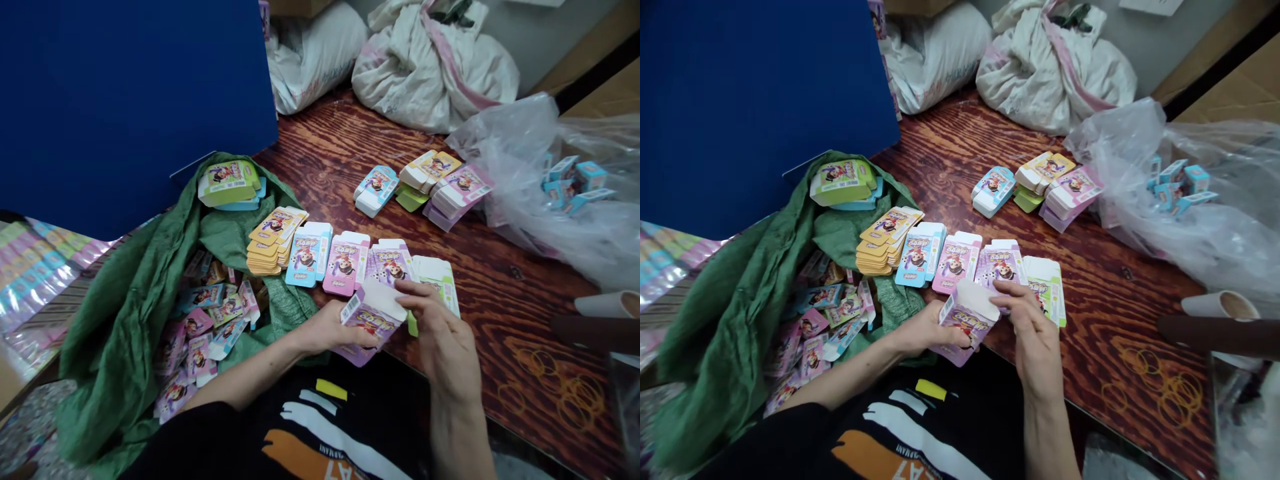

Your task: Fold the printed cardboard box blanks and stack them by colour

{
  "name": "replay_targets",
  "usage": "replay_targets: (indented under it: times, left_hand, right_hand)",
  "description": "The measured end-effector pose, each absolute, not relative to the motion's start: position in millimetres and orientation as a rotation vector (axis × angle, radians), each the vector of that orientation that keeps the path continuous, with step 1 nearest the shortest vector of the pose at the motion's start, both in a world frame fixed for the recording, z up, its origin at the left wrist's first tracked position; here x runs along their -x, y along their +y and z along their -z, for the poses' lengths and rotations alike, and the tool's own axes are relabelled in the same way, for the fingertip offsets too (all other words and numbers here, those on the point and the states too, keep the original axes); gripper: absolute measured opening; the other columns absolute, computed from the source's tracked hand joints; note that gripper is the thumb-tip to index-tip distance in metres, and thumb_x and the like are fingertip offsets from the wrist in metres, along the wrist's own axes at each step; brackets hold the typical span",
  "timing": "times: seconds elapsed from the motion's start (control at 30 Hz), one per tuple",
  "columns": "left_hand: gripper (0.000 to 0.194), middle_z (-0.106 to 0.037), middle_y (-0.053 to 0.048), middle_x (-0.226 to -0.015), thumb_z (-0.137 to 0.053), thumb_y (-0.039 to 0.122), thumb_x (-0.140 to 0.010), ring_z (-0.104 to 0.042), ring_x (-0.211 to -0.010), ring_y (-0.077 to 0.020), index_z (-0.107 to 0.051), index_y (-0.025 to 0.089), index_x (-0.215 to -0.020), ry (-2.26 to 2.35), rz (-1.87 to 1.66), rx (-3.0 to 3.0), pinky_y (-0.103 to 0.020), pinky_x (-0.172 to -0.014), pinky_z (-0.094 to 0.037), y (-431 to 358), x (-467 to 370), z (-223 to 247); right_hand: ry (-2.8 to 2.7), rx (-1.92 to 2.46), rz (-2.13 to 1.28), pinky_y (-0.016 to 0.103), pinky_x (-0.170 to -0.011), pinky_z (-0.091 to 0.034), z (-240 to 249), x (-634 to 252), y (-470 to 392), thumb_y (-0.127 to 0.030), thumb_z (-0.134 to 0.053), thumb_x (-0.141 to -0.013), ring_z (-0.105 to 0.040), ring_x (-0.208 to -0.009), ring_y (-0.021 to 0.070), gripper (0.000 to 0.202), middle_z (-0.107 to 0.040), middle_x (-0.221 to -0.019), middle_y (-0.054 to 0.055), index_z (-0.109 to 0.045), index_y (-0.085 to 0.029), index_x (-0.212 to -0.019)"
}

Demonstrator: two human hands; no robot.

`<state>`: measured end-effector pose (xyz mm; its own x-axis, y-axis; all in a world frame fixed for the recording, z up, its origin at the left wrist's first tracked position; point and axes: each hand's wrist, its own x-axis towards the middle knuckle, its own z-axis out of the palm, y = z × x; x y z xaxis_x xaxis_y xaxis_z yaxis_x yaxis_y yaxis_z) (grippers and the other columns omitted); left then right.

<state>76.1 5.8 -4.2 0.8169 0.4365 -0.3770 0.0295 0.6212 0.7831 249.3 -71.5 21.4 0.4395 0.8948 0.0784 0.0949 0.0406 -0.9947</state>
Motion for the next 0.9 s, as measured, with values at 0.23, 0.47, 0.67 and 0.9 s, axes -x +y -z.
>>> replay_targets:
  times: [0.23, 0.47, 0.67, 0.9]
  left_hand:
    - [0.078, -0.074, -0.009, -0.08, -0.082, 0.078, -0.06, -0.069, -0.072, -0.0213, -0.075, 0.009, -0.095, 0.566, -0.321, -0.732, -0.032, -0.072, -0.054, 2.6, -77.9, 14.2]
    - [0.06, -0.075, -0.011, -0.111, -0.082, 0.05, -0.081, -0.069, -0.102, -0.0223, -0.068, 0.016, -0.128, 0.66, -0.572, -0.986, -0.034, -0.094, -0.054, 2.9, -63.0, 9.3]
    - [0.048, -0.07, -0.01, -0.125, -0.065, 0.029, -0.096, -0.066, -0.106, -0.0214, -0.059, 0.024, -0.143, 0.606, -0.626, -1.524, -0.036, -0.098, -0.052, 2.4, -46.1, -1.4]
    - [0.039, -0.068, -0.007, -0.114, -0.067, 0.028, -0.093, -0.068, -0.095, -0.0187, -0.058, 0.022, -0.131, 0.594, -0.432, -1.441, -0.032, -0.085, -0.055, 10.8, -44.3, -6.8]
  right_hand:
    - [-1.001, 1.515, -0.888, 0.031, -0.069, -0.054, -5.7, -239.5, -75.0, -0.047, -0.07, -0.09, -0.067, -0.083, 0.0215, 0.026, -0.07, -0.087, 0.005, -0.084, -0.025, -0.093]
    - [-0.849, 1.655, -0.56, 0.033, -0.079, -0.055, -9.2, -232.3, -74.6, -0.041, -0.075, -0.085, -0.069, -0.088, 0.0215, 0.022, -0.075, -0.095, 0.005, -0.076, -0.023, -0.098]
    - [-0.907, 1.618, -0.62, 0.028, -0.064, -0.053, -7.6, -232.2, -80.3, -0.039, -0.075, -0.085, -0.065, -0.07, 0.0178, 0.018, -0.07, -0.076, 0.002, -0.07, -0.022, -0.081]
    - [-0.916, 1.564, -0.75, 0.028, -0.067, -0.055, -11.0, -239.0, -77.6, -0.038, -0.074, -0.088, -0.067, -0.074, 0.0168, 0.034, -0.073, -0.084, 0.0, -0.07, -0.028, -0.12]
